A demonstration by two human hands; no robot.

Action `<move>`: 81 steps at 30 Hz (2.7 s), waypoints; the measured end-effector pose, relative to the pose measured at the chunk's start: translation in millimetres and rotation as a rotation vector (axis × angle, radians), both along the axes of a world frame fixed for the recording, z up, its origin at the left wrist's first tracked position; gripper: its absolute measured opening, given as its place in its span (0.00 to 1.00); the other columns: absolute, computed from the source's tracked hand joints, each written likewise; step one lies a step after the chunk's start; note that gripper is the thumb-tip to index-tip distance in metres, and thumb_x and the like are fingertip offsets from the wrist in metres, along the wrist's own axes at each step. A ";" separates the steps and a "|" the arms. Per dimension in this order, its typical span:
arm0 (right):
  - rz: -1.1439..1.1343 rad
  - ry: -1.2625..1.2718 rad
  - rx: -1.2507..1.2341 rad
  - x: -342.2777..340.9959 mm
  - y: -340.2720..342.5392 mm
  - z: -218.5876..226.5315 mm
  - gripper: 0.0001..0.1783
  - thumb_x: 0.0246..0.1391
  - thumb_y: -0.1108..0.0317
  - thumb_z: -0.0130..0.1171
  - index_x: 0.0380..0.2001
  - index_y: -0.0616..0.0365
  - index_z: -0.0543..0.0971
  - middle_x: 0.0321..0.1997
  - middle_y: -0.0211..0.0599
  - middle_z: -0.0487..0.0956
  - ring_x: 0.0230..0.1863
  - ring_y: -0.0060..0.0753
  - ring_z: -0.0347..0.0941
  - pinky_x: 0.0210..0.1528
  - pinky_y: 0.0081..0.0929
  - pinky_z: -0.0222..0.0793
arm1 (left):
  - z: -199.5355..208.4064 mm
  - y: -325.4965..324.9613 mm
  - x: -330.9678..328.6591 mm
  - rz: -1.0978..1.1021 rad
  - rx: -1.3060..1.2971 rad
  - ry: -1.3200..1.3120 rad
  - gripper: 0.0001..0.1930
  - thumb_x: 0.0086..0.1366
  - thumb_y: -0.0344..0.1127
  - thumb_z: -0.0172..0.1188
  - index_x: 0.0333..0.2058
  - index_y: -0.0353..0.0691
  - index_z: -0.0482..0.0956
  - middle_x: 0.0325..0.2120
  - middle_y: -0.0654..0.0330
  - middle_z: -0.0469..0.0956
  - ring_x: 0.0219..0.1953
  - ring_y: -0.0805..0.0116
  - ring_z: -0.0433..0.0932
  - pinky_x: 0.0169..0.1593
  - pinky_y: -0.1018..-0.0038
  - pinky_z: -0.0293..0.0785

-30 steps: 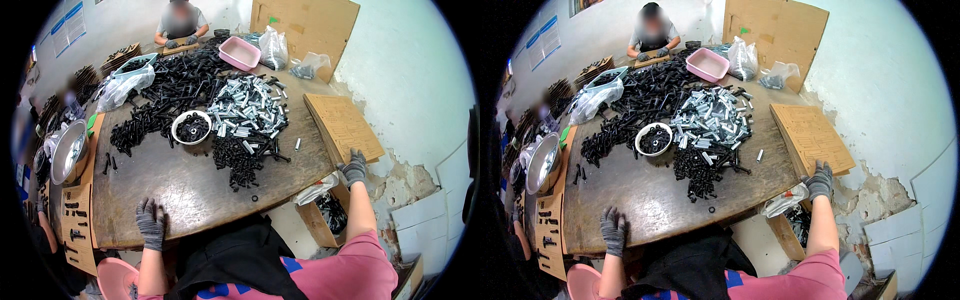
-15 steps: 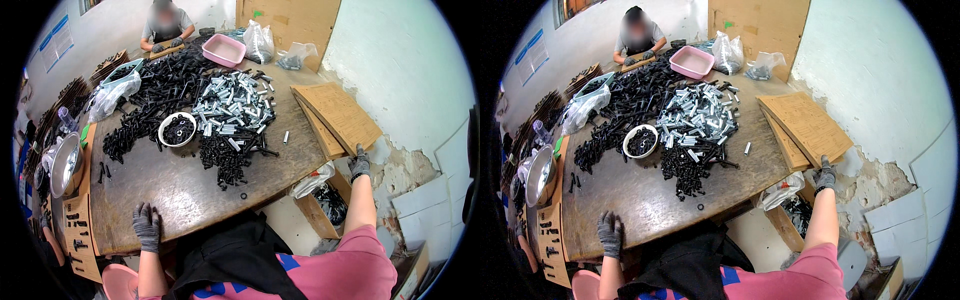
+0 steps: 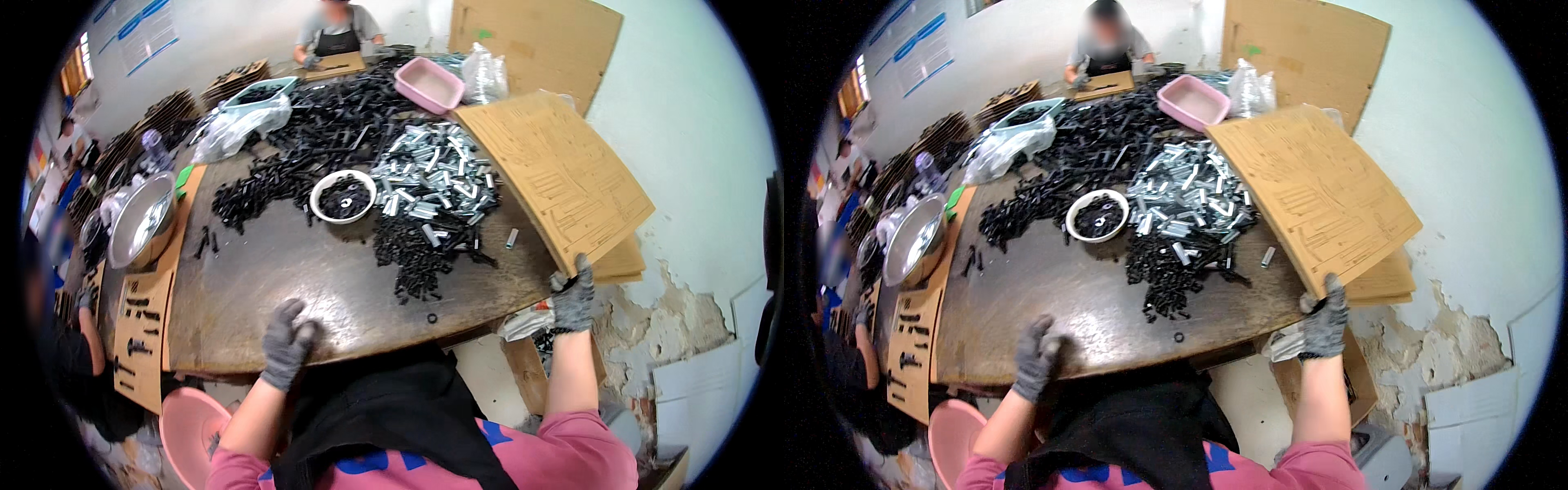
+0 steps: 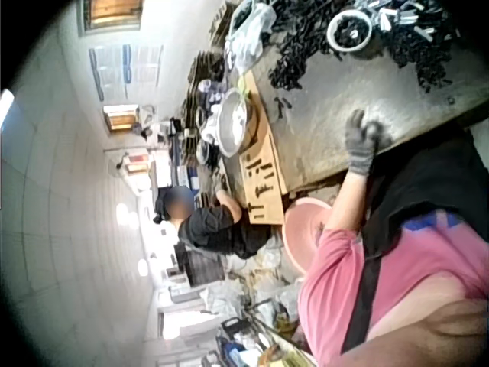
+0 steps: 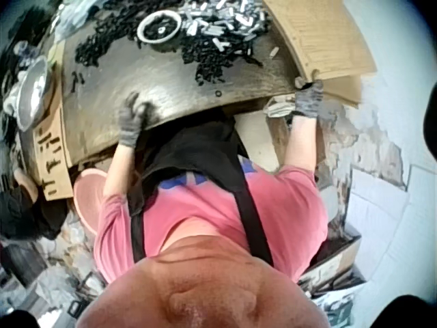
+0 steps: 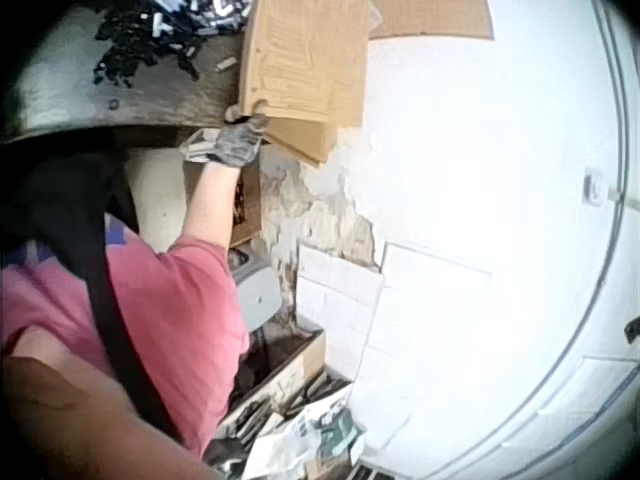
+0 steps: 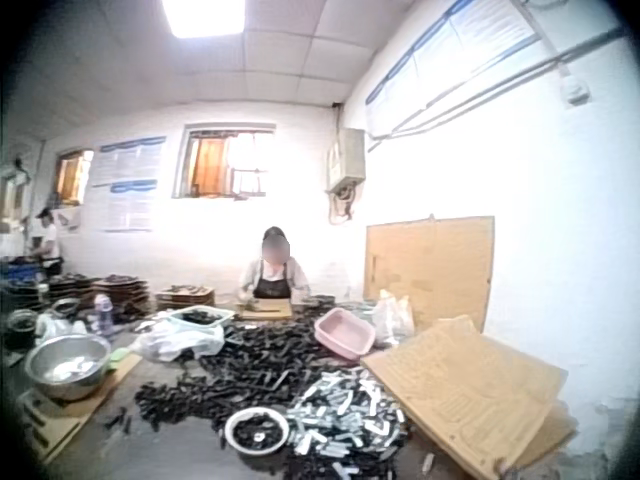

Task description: The person assembles small metal hardware components on a cardboard template. They pick up cylindrical sleeves and black fasteners, place them into slots, and use a hammer to tap them into place. The person repeatedly transfers finished pieces into a pink basin and resets the template for the next batch.

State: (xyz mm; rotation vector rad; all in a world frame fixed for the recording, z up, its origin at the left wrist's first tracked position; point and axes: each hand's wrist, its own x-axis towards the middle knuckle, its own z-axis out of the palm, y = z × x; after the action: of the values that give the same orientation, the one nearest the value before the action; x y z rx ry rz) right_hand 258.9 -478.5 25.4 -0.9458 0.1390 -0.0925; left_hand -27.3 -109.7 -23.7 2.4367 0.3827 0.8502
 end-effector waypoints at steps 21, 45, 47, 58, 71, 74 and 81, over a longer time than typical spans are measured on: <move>0.570 -1.052 -1.691 -17.9 190.6 -2.6 0.20 0.46 0.55 0.51 0.41 0.53 0.73 0.42 0.42 0.73 0.40 0.42 0.70 0.44 0.34 0.67 | 37.8 79.6 -219.3 0.204 -1.147 -0.539 0.30 0.52 0.43 0.58 0.50 0.30 0.62 0.43 0.51 0.70 0.42 0.60 0.73 0.44 0.68 0.72; 1.033 -1.002 -1.713 -66.0 298.1 14.4 0.19 0.40 0.56 0.55 0.35 0.54 0.74 0.35 0.45 0.76 0.38 0.44 0.72 0.43 0.34 0.67 | 25.4 91.4 -118.6 0.707 -0.117 0.579 0.30 0.50 0.41 0.60 0.51 0.38 0.63 0.40 0.45 0.72 0.43 0.53 0.71 0.47 0.68 0.67; 1.233 -1.052 -1.490 -94.8 316.9 10.4 0.15 0.40 0.59 0.57 0.33 0.53 0.74 0.30 0.43 0.76 0.33 0.43 0.72 0.39 0.32 0.68 | 38.6 89.1 -106.6 0.597 -0.067 0.460 0.30 0.50 0.42 0.60 0.51 0.38 0.63 0.40 0.46 0.71 0.44 0.53 0.71 0.48 0.67 0.66; 1.251 -1.347 -1.358 -130.6 337.1 -26.8 0.11 0.42 0.65 0.59 0.33 0.51 0.76 0.31 0.35 0.73 0.35 0.37 0.70 0.39 0.30 0.67 | 1.0 94.2 -34.2 0.266 0.352 0.556 0.29 0.53 0.52 0.52 0.50 0.42 0.66 0.52 0.51 0.63 0.56 0.53 0.58 0.58 0.61 0.50; 1.336 -1.052 -1.068 -98.8 320.8 -26.7 0.20 0.44 0.62 0.58 0.44 0.53 0.72 0.43 0.43 0.72 0.42 0.40 0.71 0.47 0.30 0.65 | 16.4 104.9 -2.8 0.275 0.274 0.555 0.26 0.52 0.49 0.55 0.47 0.41 0.69 0.48 0.52 0.66 0.52 0.57 0.62 0.55 0.64 0.56; 1.195 -1.104 -1.114 -62.5 313.6 -8.5 0.16 0.45 0.61 0.56 0.40 0.54 0.75 0.38 0.42 0.75 0.40 0.39 0.72 0.44 0.30 0.67 | 5.6 111.4 13.3 0.314 0.308 0.502 0.27 0.53 0.51 0.53 0.48 0.42 0.68 0.50 0.52 0.65 0.54 0.56 0.60 0.57 0.63 0.52; 0.894 -1.200 -1.760 73.0 306.8 8.5 0.17 0.45 0.58 0.51 0.39 0.53 0.75 0.41 0.44 0.75 0.43 0.44 0.70 0.48 0.34 0.64 | -12.2 114.3 20.9 0.356 0.295 0.528 0.27 0.53 0.53 0.51 0.48 0.43 0.68 0.51 0.52 0.64 0.56 0.55 0.58 0.59 0.60 0.47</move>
State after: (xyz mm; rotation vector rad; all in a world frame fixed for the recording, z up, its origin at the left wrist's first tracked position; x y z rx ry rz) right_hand 331.9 -171.6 33.9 -2.3942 -1.7448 0.0987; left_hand -6.4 4.6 -35.9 2.9080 0.9669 0.3975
